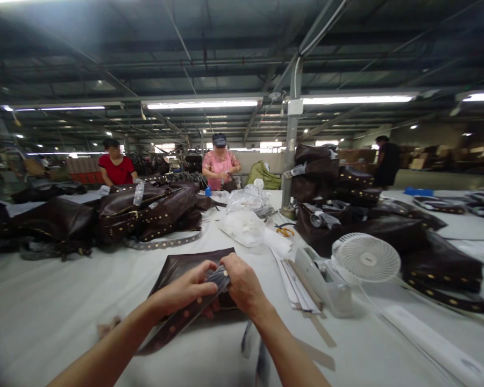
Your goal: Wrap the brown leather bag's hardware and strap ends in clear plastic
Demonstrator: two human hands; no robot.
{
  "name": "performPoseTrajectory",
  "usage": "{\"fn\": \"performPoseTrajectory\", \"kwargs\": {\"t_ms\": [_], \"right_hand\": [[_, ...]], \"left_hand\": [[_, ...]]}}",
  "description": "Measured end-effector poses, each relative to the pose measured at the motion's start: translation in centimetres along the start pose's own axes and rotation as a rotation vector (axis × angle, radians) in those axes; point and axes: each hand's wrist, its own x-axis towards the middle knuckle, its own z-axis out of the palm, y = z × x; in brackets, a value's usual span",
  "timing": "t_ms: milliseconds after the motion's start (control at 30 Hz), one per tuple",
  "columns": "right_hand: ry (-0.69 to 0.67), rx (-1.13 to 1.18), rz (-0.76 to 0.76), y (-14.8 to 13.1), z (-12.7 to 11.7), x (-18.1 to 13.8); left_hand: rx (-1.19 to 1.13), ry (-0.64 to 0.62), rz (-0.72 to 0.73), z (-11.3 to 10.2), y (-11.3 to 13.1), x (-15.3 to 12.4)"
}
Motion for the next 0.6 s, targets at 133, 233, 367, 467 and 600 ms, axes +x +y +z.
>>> {"fn": "performPoseTrajectory", "kwargs": {"t_ms": [133, 233, 367, 467, 600], "right_hand": [[0.066, 0.138, 0.109, -0.7, -0.5, 0.7], [0.144, 0.29, 0.214, -1.4, -0.2, 1.4], [0.219, 0.715, 0.482, -1.8, 0.8, 1.6], [0.265, 1.032, 0.612, -2.1, 1.5, 1.6], [0.335, 1.161, 0.654, -2.9, 1.8, 2.1]], "left_hand": [[-0.033, -0.01, 0.034, -1.1, 0.8, -0.1], [-0.079, -0.032, 0.105, -1.1, 1.5, -0.1], [-0.055, -0.009, 0.115, -0.4, 2.0, 0.3], [-0.041, -0.056, 0.042, -0.2, 1.8, 0.5], [-0.045, -0.065, 0.009, 0.3, 1.1, 0.0]]}}
